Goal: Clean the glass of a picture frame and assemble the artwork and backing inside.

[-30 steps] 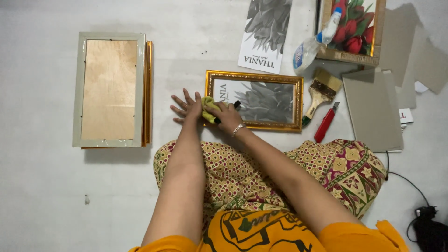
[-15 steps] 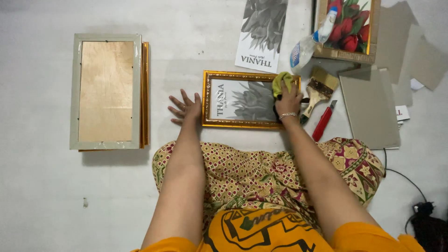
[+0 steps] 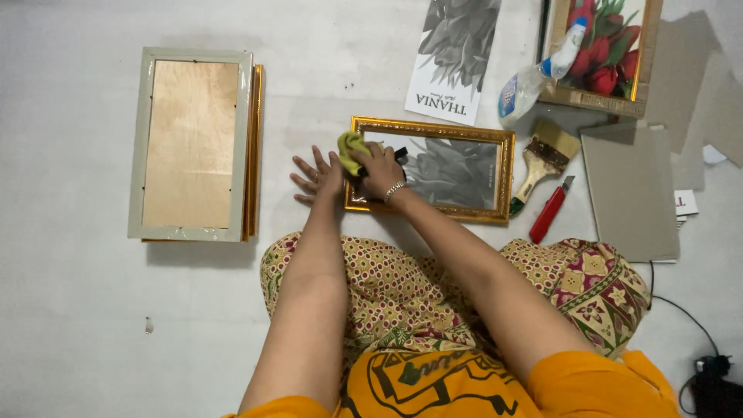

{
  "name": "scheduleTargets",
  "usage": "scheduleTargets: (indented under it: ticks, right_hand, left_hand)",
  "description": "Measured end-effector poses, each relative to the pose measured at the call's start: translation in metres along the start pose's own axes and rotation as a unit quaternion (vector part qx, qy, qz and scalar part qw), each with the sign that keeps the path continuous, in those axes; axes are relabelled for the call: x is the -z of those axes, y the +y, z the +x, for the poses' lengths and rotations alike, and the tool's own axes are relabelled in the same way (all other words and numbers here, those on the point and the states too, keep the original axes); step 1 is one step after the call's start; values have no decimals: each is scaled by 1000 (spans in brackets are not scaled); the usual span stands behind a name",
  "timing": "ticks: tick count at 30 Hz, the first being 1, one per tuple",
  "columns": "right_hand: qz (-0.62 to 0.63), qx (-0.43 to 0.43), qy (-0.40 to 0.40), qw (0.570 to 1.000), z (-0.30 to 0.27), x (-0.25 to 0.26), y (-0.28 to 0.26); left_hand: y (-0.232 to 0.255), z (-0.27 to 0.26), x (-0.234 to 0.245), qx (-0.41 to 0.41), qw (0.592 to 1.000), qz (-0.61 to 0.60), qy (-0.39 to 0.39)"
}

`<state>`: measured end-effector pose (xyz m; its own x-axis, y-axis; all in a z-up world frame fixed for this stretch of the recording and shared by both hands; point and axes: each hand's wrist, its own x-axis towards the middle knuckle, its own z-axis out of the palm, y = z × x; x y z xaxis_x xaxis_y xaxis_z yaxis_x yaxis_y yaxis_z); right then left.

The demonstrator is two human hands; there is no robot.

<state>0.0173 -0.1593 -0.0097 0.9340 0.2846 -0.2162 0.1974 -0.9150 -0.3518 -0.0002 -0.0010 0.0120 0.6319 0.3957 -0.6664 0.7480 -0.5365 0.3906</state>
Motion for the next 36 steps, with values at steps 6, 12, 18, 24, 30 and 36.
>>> scheduleTargets:
  ticks: [6, 12, 18, 24, 30, 36]
  right_hand:
    - [-122, 211, -10, 970, -57, 32, 69]
    - [-180, -63, 127, 973, -70, 47, 213]
    - [-44, -335, 195, 921, -66, 37, 179]
    - [35, -271, 152, 950, -8, 17, 76]
    - [-15, -90, 19, 996, 11, 17, -1]
    - [-103, 84, 133, 982, -21, 17, 64]
  left_hand:
    - [-1, 7, -2, 8, 1000, 8, -7]
    - [-3, 11, -10, 3, 1000, 14, 10]
    - [1, 2, -4, 5, 1000, 18, 4]
    - [3, 3, -3, 11, 1000, 17, 0]
    - [-1, 3, -3, 7, 1000, 8, 5]
    - [-2, 7, -3, 4, 1000, 7, -2]
